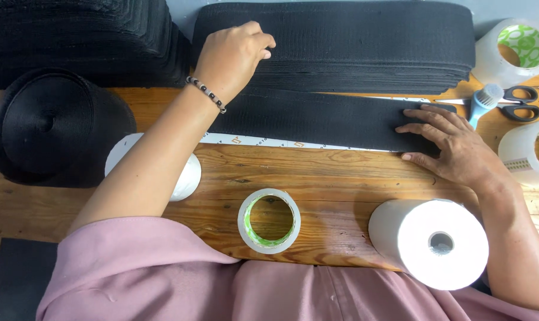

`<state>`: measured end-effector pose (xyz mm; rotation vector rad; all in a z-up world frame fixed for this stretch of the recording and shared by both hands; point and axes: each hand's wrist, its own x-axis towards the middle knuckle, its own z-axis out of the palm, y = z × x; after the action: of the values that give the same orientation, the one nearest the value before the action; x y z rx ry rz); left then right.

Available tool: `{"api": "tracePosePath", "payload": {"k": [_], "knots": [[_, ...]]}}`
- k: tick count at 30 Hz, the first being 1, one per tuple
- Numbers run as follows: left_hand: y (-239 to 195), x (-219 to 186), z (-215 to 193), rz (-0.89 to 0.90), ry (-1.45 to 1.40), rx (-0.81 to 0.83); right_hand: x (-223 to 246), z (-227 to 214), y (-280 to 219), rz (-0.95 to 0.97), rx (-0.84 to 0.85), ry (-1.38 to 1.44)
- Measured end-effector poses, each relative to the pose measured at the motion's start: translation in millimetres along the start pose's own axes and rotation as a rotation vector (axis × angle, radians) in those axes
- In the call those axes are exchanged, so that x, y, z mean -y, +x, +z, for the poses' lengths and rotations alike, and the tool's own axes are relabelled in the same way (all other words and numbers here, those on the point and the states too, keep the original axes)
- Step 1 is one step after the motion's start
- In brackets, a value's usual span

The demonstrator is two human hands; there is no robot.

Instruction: The person uses a small blue brush to sweep a black fabric strip on a wooden table, then folds the strip in half lengthwise and smooths it. The person then moves the strip aside and repositions rolls of tape and paper towels on the table.

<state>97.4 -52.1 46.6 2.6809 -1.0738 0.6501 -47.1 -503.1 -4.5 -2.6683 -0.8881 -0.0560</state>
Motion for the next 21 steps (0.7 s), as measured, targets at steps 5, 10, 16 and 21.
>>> {"api": "tracePosePath", "payload": {"k": [5,10,16,21], "knots": [[1.6,7.5,16.6,0.073,0.234,0.022,0.0,0.5,0.5,-0.039,-0.03,0.008],[10.0,7.5,19.8,0.181,0.367,0.054,2.0,0.9,0.5,0.0,-0.01,0.001],[12.6,3.0,8.5,0.242,0.374,0.136,1.5,2.5,1.5,-0.01,-0.015,0.005],[5.9,-11.3,-37.8,0.12,0.119,0.081,1.8,2.1,0.7,-0.018,-0.03,0.006]]}}
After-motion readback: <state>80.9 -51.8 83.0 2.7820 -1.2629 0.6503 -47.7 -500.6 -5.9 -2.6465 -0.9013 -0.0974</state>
